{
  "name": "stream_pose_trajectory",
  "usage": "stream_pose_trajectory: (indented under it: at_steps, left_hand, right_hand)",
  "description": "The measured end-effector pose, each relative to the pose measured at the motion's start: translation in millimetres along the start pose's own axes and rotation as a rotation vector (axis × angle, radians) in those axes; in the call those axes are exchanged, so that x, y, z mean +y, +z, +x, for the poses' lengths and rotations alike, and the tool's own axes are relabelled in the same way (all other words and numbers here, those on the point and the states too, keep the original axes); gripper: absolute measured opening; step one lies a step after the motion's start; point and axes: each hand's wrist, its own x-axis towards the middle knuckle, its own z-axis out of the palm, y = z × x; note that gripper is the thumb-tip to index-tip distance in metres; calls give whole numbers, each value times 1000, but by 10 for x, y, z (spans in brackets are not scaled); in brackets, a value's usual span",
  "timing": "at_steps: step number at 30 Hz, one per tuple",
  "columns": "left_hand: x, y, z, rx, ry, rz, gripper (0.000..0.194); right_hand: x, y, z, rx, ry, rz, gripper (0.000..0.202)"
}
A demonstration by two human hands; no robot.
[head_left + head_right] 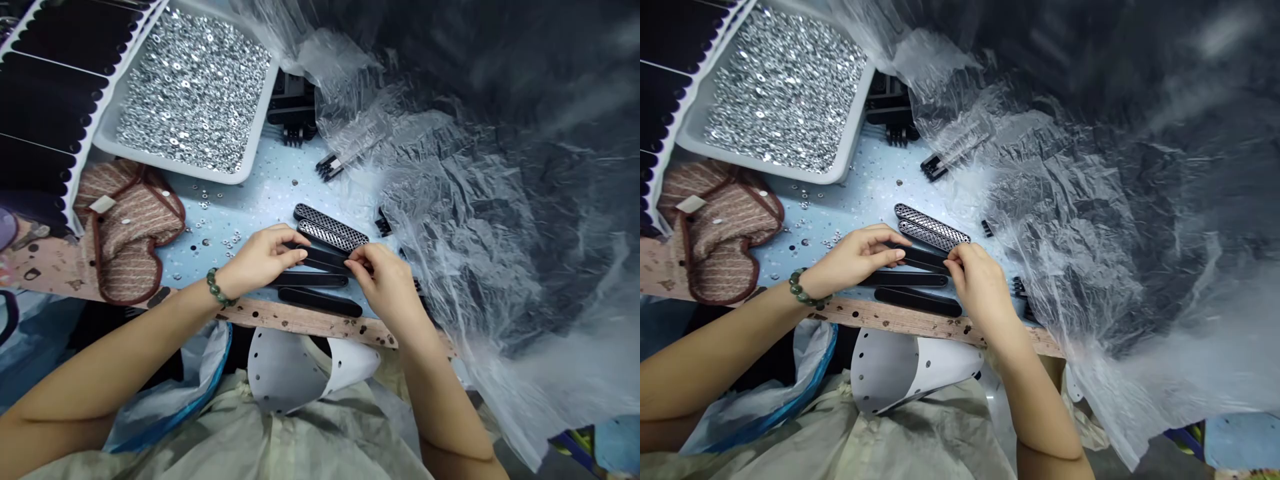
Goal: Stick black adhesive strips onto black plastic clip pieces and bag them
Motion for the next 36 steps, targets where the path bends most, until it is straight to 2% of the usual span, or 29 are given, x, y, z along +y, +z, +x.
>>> stream_pose_trajectory:
  at_steps: [4,7,9,11,13,15,16,17,20,21,23,25,28,29,32,34,36]
  left_hand:
    - [6,2,-6,-8,-20,-13,30]
    - [-2,-3,23,-16,-44,12,31]
    - [16,-25,35,-32,-45,76,33]
    - [79,-60,-13,-38,-29,182,36]
    - [188,-84,-169,51,35,331,40]
    - [306,-52,-434,186,138,495,39]
    - [348,-2,-591,202,178,563,36]
    - [368,75,-749,135,204,597,32]
    - [258,412,-1117,-311,152,592,41]
    - [175,527,-1181,-397,138,586,43]
    - [-5,691,-1220,-468,103,592,27]
    - [-138,730,-1186,-412,66,532,16]
    - [-202,605,-1109,-200,-7,345,18]
    - [-199,549,-1091,-137,-38,293,18]
    - [-177,433,-1066,-34,-105,201,23]
    - [-169,407,-1062,-27,-75,188,26]
    - [-161,401,-1058,-55,2,217,27]
  right_hand:
    - [25,-13,-31,4,55,-103,11]
    - [65,-43,-45,104,74,-256,27]
    - [72,-49,-5,164,3,-290,33]
    - [62,-26,77,168,-107,-236,35]
    - [51,27,171,110,-186,-148,38]
    - [55,94,236,35,-223,-73,39]
    - [62,126,251,11,-232,-37,39]
    - [73,154,256,-1,-237,-3,38]
    - [102,196,227,-8,-251,85,35]
    - [107,193,208,-18,-259,101,35]
    - [100,158,148,-3,-280,94,34]
    - [64,89,34,106,-290,62,34]
    - [-55,-15,-251,296,-292,112,29]
    - [-107,-29,-361,292,-317,164,28]
    - [-257,34,-637,122,-454,261,32]
    - [-326,140,-732,57,-508,234,34]
    - [-362,244,-761,84,-509,204,33]
